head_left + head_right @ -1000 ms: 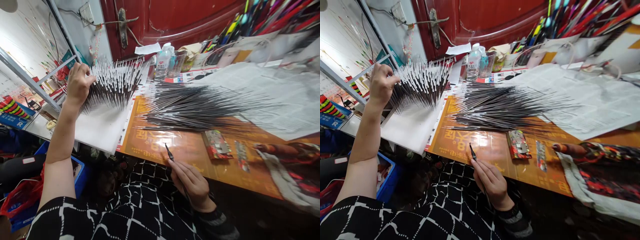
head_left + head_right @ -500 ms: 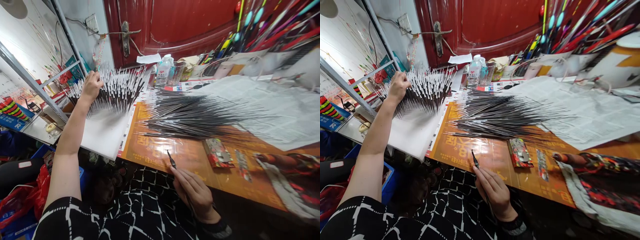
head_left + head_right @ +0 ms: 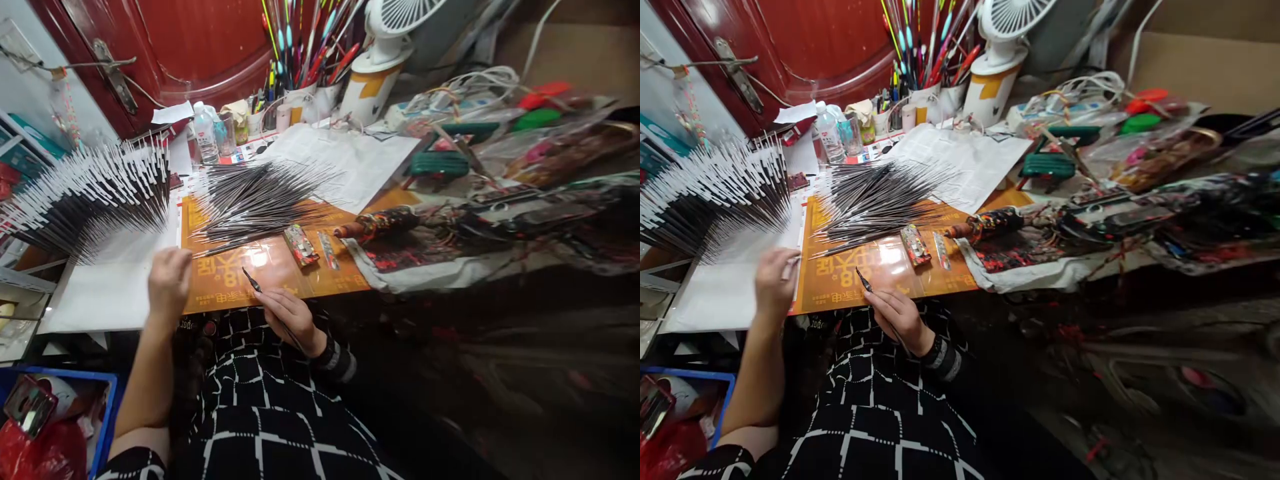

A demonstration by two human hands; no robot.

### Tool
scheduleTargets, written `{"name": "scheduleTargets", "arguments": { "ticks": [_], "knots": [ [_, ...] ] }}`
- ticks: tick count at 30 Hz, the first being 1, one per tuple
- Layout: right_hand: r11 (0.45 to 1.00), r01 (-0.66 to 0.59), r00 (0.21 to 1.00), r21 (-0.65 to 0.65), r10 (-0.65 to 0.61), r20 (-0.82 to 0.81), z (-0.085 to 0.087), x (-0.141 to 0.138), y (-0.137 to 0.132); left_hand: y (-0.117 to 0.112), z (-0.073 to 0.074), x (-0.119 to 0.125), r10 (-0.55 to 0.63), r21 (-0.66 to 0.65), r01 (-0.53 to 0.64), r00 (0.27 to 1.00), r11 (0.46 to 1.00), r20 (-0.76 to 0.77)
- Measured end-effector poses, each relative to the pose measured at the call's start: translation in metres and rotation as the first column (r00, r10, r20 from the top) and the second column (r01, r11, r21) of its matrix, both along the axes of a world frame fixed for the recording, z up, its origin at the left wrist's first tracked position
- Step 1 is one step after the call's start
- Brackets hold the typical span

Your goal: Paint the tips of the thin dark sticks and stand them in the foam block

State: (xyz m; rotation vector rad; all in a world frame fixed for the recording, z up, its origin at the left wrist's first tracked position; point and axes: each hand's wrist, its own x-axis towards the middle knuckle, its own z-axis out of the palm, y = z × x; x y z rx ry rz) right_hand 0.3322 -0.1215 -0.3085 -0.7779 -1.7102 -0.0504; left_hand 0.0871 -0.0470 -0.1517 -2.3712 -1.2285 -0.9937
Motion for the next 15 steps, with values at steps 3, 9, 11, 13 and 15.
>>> {"name": "scheduleTargets", "arguments": {
  "ticks": [3,9,11,13,15],
  "knots": [
    [1.000,-0.005,0.999,-0.017,0.004,-0.050,0.006,0.007,-0.003,0.014,-0.059,0.038,0.139,-0.200,-0.186,0.964,0.962,-0.228],
    [0.998,0.068,0.996,-0.015,-0.069,-0.059,0.018,0.036,-0.012,0.059,-0.080,0.038,0.301,-0.224,-0.385,0.894,0.895,-0.333],
    [0.994,0.108,0.993,0.018,-0.107,-0.046,0.022,0.046,-0.013,0.060,-0.078,0.033,0.284,-0.217,-0.368,0.898,0.904,-0.337],
    [0.987,0.147,0.989,0.064,-0.146,-0.027,0.027,0.055,-0.013,0.058,-0.077,0.029,0.269,-0.222,-0.351,0.905,0.910,-0.329],
    [0.977,0.185,0.983,0.104,-0.185,-0.009,0.031,0.063,-0.011,0.057,-0.076,0.026,0.229,-0.255,-0.312,0.924,0.915,-0.307]
  ]
}}
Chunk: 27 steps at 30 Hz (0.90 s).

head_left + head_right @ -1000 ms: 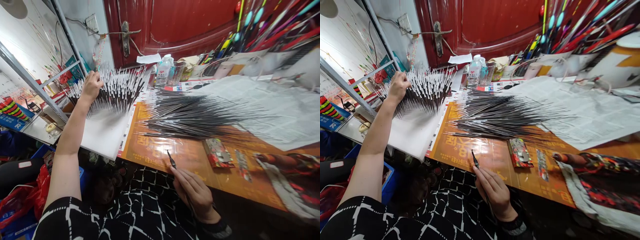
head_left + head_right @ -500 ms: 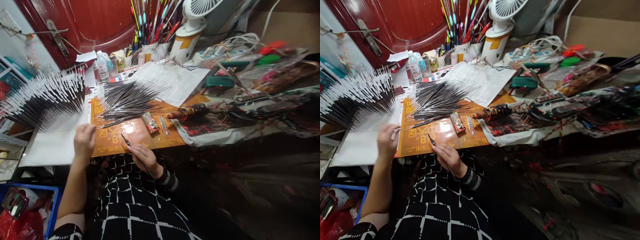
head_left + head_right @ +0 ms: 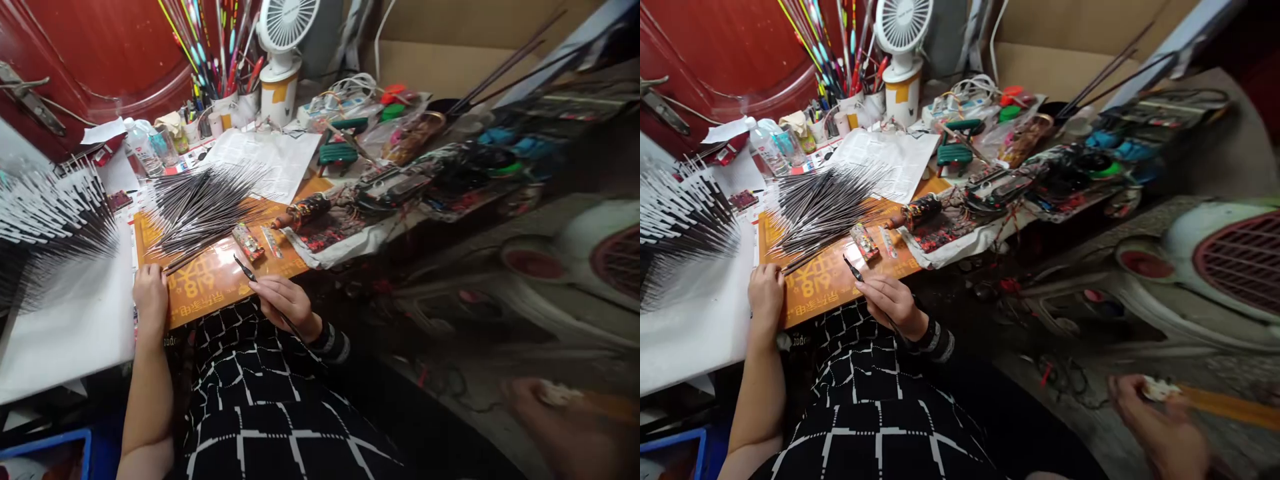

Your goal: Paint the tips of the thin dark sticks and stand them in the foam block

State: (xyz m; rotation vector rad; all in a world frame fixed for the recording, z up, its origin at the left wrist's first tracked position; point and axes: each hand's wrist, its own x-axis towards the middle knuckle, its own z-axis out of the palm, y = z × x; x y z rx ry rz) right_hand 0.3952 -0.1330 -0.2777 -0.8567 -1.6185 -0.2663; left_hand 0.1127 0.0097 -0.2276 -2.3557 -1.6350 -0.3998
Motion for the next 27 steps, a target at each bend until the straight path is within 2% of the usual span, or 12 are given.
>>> {"name": "scheduleTargets", "arguments": {
  "ticks": [4,7,10,13,15,17,18,20,21,22,24,27],
  "knots": [
    [0.998,0.067,0.997,0.001,-0.067,0.022,0.001,0.016,0.001,-0.005,0.002,-0.002,-0.107,-0.076,0.113,0.991,0.991,0.074],
    [0.994,0.094,0.995,-0.050,-0.092,0.031,-0.006,0.023,0.002,-0.016,0.004,0.002,-0.094,-0.001,0.095,0.989,0.995,0.116],
    [0.970,0.099,0.995,-0.222,-0.103,-0.004,-0.008,0.020,0.006,-0.026,0.003,0.006,-0.081,0.016,0.080,0.995,0.997,0.062],
    [0.930,0.089,0.992,-0.356,-0.116,-0.055,0.001,0.017,-0.003,-0.028,-0.001,0.005,-0.091,-0.011,0.091,0.996,0.996,-0.021],
    [0.929,0.088,0.990,-0.359,-0.121,-0.072,0.004,0.032,-0.033,-0.026,-0.003,0.000,-0.099,-0.001,0.099,0.995,0.995,-0.033],
    [0.936,0.074,0.986,-0.343,-0.119,-0.113,-0.003,0.068,-0.086,-0.022,-0.006,-0.007,-0.110,0.016,0.110,0.994,0.994,-0.024],
    [0.943,0.068,0.979,-0.325,-0.125,-0.158,-0.012,0.092,-0.119,-0.020,-0.006,-0.010,-0.120,0.025,0.121,0.993,0.992,-0.016],
    [0.945,-0.116,0.947,-0.306,0.012,-0.321,-0.038,0.143,-0.183,-0.018,-0.007,-0.015,-0.150,0.051,0.149,0.989,0.987,0.011],
    [0.970,-0.149,0.920,-0.192,0.065,-0.388,-0.052,0.165,-0.208,-0.018,-0.007,-0.017,-0.162,0.077,0.159,0.986,0.984,0.035],
    [0.973,-0.159,0.902,-0.165,0.076,-0.425,-0.063,0.182,-0.227,-0.019,-0.007,-0.017,-0.173,0.108,0.166,0.983,0.980,0.066],
    [0.981,-0.076,0.910,-0.176,-0.004,-0.414,-0.074,0.196,-0.239,-0.020,-0.005,-0.015,-0.204,0.176,0.178,0.969,0.968,0.143],
    [0.959,0.224,0.894,-0.175,-0.274,-0.354,-0.060,0.186,-0.220,-0.024,-0.001,-0.002,-0.293,0.238,0.240,0.931,0.941,0.217]
  ]
}}
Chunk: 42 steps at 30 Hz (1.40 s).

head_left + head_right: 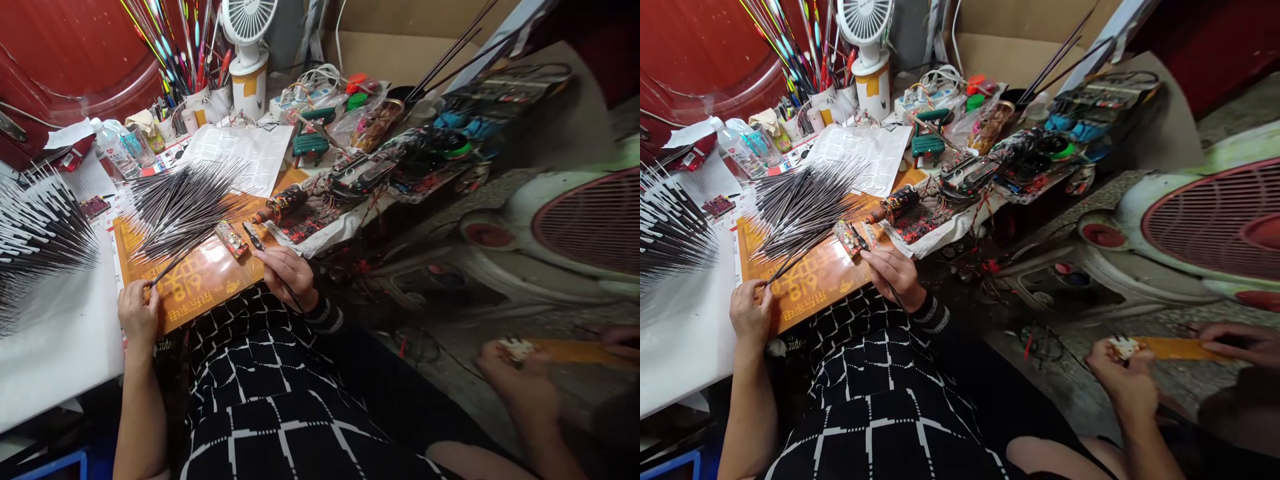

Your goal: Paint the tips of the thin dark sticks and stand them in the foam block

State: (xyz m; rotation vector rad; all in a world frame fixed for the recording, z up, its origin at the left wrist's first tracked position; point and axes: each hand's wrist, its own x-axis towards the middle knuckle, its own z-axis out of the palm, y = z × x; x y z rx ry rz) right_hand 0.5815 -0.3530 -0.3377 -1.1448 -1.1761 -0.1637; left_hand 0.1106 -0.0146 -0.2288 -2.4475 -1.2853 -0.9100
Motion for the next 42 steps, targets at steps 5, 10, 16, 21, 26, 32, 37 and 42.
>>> {"name": "scheduleTargets", "arguments": {
  "ticks": [5,10,16,21,26,32,37,42],
  "knots": [
    [0.997,0.063,0.997,0.032,-0.065,0.053,0.032,-0.016,0.012,-0.002,0.002,0.036,-0.120,0.023,0.121,0.991,0.992,-0.051],
    [0.993,0.107,0.985,0.055,-0.113,0.130,0.055,-0.062,0.074,0.004,-0.001,0.054,-0.149,0.048,0.153,0.986,0.987,-0.076],
    [0.971,0.076,0.952,-0.227,-0.003,0.305,0.077,-0.160,0.255,0.007,-0.003,0.051,-0.163,0.082,0.170,0.983,0.982,-0.086],
    [0.962,0.073,0.947,-0.264,0.016,0.322,0.060,-0.159,0.273,0.007,-0.004,0.044,-0.176,0.090,0.179,0.983,0.980,-0.046],
    [0.972,0.052,0.949,-0.227,0.022,0.313,0.054,-0.156,0.271,0.007,-0.005,0.033,-0.178,0.119,0.175,0.984,0.977,0.018],
    [0.973,0.069,0.952,-0.220,0.001,0.306,0.052,-0.158,0.276,0.005,-0.008,0.026,-0.205,0.082,0.199,0.975,0.977,0.080],
    [0.988,0.077,0.945,-0.136,-0.029,0.325,0.055,-0.157,0.268,0.001,-0.011,0.032,-0.165,-0.031,0.170,0.979,0.985,0.120],
    [0.999,0.008,0.955,-0.035,0.003,0.297,0.047,-0.178,0.249,-0.003,-0.013,0.039,-0.128,-0.082,0.140,0.981,0.987,0.143]
  ]
}}
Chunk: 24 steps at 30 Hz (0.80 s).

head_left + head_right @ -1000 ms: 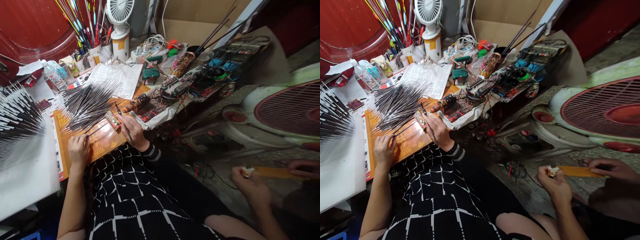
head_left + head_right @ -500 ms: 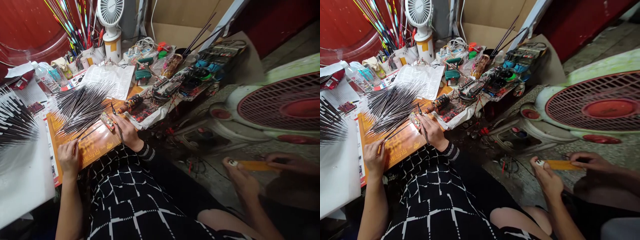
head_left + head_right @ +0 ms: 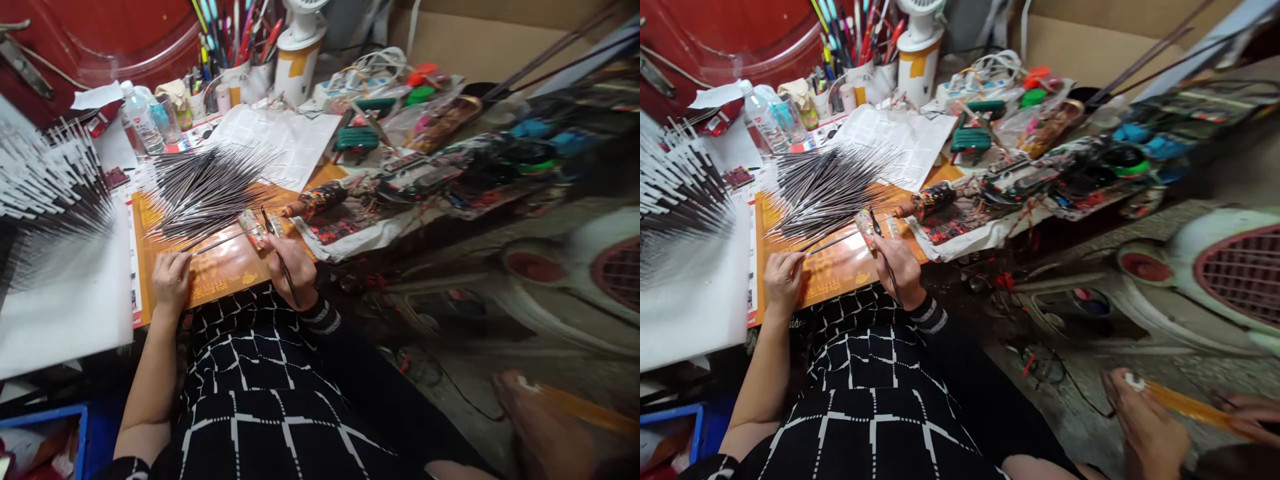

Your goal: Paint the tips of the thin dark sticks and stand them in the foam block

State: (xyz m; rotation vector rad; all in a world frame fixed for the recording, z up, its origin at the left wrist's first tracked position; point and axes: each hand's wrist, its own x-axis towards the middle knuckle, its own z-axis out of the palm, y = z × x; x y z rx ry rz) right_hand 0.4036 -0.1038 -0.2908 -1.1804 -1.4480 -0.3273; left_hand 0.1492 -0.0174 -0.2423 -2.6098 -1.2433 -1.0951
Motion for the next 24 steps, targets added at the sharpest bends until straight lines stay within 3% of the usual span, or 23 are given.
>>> {"name": "scheduleTargets", "arguments": {
  "ticks": [4,7,15,24],
  "knots": [
    [0.965,-0.257,0.961,0.048,0.250,0.115,-0.014,-0.035,-0.011,-0.002,-0.003,-0.001,-0.005,-0.025,0.005,1.000,1.000,-0.004],
    [0.936,-0.352,0.923,0.022,0.343,0.173,-0.021,-0.059,-0.013,-0.003,-0.005,-0.002,-0.015,-0.022,0.015,1.000,1.000,0.004],
    [0.914,-0.403,0.901,-0.039,0.404,0.160,-0.028,-0.075,-0.012,-0.005,-0.006,-0.001,-0.020,-0.020,0.020,1.000,1.000,0.021],
    [0.927,-0.367,0.907,-0.070,0.374,0.195,-0.020,-0.077,-0.014,-0.006,-0.005,0.000,-0.017,-0.018,0.018,1.000,1.000,0.022]
  ]
}}
